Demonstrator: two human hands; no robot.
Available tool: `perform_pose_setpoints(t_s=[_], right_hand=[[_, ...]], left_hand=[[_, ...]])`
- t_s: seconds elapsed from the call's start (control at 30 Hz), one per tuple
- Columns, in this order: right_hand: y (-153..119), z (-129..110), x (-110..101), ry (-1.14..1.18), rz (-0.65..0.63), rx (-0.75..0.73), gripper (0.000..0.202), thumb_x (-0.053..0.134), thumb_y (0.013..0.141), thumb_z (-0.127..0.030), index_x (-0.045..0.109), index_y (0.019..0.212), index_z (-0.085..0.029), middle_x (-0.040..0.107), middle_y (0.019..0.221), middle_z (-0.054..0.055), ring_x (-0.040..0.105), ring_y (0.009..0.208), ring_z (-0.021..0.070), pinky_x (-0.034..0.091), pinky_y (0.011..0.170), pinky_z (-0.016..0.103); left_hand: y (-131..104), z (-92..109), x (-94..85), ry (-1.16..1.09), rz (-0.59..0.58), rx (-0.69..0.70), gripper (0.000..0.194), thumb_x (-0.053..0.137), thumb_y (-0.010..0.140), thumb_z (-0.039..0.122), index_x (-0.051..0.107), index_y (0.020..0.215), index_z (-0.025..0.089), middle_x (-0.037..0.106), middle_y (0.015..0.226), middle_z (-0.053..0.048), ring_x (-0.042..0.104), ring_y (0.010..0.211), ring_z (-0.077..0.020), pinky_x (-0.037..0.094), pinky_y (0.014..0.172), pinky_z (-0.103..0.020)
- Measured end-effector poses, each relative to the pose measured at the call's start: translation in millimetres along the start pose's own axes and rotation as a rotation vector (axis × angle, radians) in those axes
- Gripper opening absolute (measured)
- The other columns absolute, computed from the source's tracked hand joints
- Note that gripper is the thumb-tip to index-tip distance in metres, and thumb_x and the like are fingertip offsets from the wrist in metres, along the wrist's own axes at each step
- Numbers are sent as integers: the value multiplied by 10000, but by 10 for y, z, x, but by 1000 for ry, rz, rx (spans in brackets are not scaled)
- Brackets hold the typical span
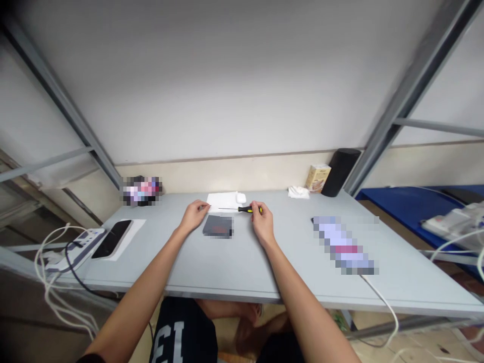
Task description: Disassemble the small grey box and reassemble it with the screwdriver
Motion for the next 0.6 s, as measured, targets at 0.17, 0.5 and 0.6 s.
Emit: perform_pose_setpoints(t_s=[0.17, 0.5, 0.6], right_hand=[[20, 24, -1, -8, 4, -16, 572, 585, 853, -785, 674, 855, -220, 472, 543, -40, 396, 517, 152, 295, 516, 294], [47, 58, -14, -20, 6, 9, 609, 580, 837, -821, 672, 862, -220, 458, 533, -47, 390, 509, 151, 288, 514, 298], [42, 39, -22, -2, 30, 10, 602, 593, 828, -819, 663, 860, -222, 461, 525, -49, 402, 499, 149, 292, 498, 296]], left_hand=[[125, -177, -4, 84, -21, 24, 189, 634, 940, 283, 802, 935, 197, 708, 933, -78, 653, 972, -253, 503, 911, -356], [75, -176, 56, 198, -124, 99, 260, 579, 1014, 358, 788, 1108, 236, 682, 949, -58, 660, 926, -222, 502, 846, -312], [65, -156, 9, 112, -78, 70, 290, 534, 1028, 351, 785, 1106, 228, 686, 969, -61, 663, 933, -216, 501, 852, -308]])
Point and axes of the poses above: each hand's wrist, its own y-axis towards the middle knuckle, its own x-axis out of the palm, z = x × y, the point moved 2 cm from there along y, towards the middle knuckle
